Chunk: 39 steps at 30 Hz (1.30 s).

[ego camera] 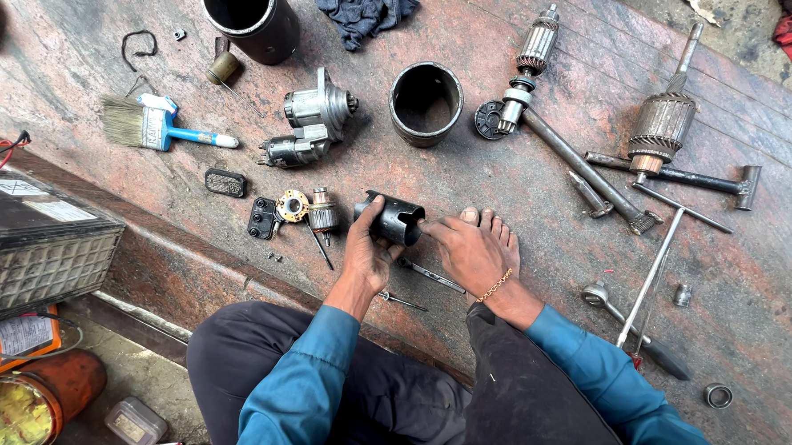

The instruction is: The person sits on the ground and scrapes the inside of a black cylindrical starter solenoid housing with a red handheld tool. They then use a long T-handle wrench to work on a starter motor assembly, and finally hold and turn the starter housing while handling its components.

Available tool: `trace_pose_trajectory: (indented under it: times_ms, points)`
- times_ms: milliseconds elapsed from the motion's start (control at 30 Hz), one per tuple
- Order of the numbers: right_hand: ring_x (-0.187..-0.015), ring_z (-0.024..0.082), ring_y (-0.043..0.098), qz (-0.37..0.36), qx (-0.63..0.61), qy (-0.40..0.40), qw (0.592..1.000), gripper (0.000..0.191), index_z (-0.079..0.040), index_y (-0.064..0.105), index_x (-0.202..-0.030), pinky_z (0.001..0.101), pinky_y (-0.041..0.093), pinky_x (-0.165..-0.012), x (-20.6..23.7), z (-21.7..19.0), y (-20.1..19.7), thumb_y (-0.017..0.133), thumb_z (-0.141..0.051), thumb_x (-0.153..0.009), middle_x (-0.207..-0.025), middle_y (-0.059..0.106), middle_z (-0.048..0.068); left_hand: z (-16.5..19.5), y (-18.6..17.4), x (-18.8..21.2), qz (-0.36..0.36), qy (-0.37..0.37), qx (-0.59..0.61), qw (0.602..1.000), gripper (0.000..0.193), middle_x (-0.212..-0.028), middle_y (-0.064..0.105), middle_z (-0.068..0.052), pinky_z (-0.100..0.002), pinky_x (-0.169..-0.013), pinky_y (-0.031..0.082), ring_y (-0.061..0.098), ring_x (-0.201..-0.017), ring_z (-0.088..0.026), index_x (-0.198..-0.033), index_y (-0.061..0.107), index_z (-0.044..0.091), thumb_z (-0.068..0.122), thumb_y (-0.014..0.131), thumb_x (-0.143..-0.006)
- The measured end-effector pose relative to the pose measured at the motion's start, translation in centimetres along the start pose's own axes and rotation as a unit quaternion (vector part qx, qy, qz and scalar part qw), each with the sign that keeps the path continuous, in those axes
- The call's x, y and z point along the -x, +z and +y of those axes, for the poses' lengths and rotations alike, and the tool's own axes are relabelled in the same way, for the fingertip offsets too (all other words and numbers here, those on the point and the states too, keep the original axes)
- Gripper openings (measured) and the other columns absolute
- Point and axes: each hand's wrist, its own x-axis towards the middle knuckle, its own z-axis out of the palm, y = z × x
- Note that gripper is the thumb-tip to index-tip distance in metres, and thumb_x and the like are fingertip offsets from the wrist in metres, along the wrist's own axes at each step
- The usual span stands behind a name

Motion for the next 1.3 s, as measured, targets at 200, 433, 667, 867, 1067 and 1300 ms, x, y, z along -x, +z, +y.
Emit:
trace_pose_trajectory:
  times_ms: [200, 433, 667, 867, 1067, 1300]
  points:
    - [-0.096, 0.045, 0.067, 0.048, 0.063, -0.048, 0.996, 0.032, -0.021, 0.072, -0.118, 0.0553, 0.051, -0.087, 0.1, -0.4, -0.1, 0.066, -0.009, -0.089, -0.104, 0.071, 0.009, 0.0, 0.1, 0.1, -0.012, 0.009, -0.025, 1.0, 0.062, -0.112, 0.063, -0.011, -0.045, -0.092, 0.06, 0.068, -0.105, -0.021, -0.124, 0.052, 0.006, 0.047, 0.072, -0.083]
    - [-0.095, 0.045, 0.067, 0.019, 0.07, -0.087, 0.994, 0.035, -0.011, 0.069, -0.111, 0.0589, 0.05, -0.088, 0.1, -1.1, -0.3, 0.067, -0.007, -0.076, -0.108, 0.071, 0.013, -0.5, 0.4, 0.1, 0.001, 0.008, -0.067, 0.998, 0.058, -0.107, 0.066, -0.014, -0.046, -0.088, 0.063, 0.071, -0.097, -0.024, -0.121, 0.054, 0.003, 0.044, 0.073, -0.085]
    - [-0.088, 0.035, 0.072, -0.129, -0.004, 0.005, 0.992, 0.021, -0.018, 0.08, -0.106, 0.0471, 0.055, -0.085, -2.6, -0.8, -2.6, 0.069, -0.014, -0.088, -0.097, 0.076, 0.012, -0.3, 0.8, 0.9, 0.057, -0.001, -0.092, 0.994, 0.062, -0.112, 0.062, -0.013, -0.049, -0.089, 0.06, 0.068, -0.102, -0.024, -0.125, 0.047, 0.008, 0.041, 0.074, -0.081]
    - [-0.089, 0.032, 0.074, -0.07, -0.151, -0.033, 0.985, 0.026, -0.009, 0.077, -0.108, 0.0429, 0.057, -0.084, -0.9, 0.5, -5.7, 0.066, -0.006, -0.085, -0.098, 0.078, 0.011, 0.8, 0.3, -0.1, 0.043, 0.013, -0.008, 0.999, 0.063, -0.113, 0.063, -0.011, -0.042, -0.089, 0.058, 0.067, -0.101, -0.022, -0.126, 0.053, 0.008, 0.049, 0.074, -0.083]
    - [-0.089, 0.031, 0.075, -0.016, -0.187, 0.003, 0.982, 0.026, -0.008, 0.073, -0.112, 0.0409, 0.057, -0.082, 0.2, 0.2, -5.6, 0.063, -0.008, -0.088, -0.093, 0.078, 0.01, 0.6, 0.5, 0.1, 0.033, -0.005, 0.025, 0.999, 0.061, -0.113, 0.061, -0.008, -0.043, -0.091, 0.061, 0.067, -0.102, -0.018, -0.126, 0.052, 0.011, 0.049, 0.073, -0.083]
    - [-0.095, 0.038, 0.069, 0.017, -0.107, 0.001, 0.994, 0.03, -0.016, 0.074, -0.117, 0.0499, 0.054, -0.082, 0.1, -1.1, -4.5, 0.066, -0.012, -0.088, -0.106, 0.075, 0.012, 0.5, 0.7, 0.3, 0.02, 0.007, 0.008, 1.0, 0.062, -0.113, 0.061, -0.01, -0.043, -0.09, 0.061, 0.068, -0.1, -0.019, -0.125, 0.052, 0.008, 0.049, 0.072, -0.084]
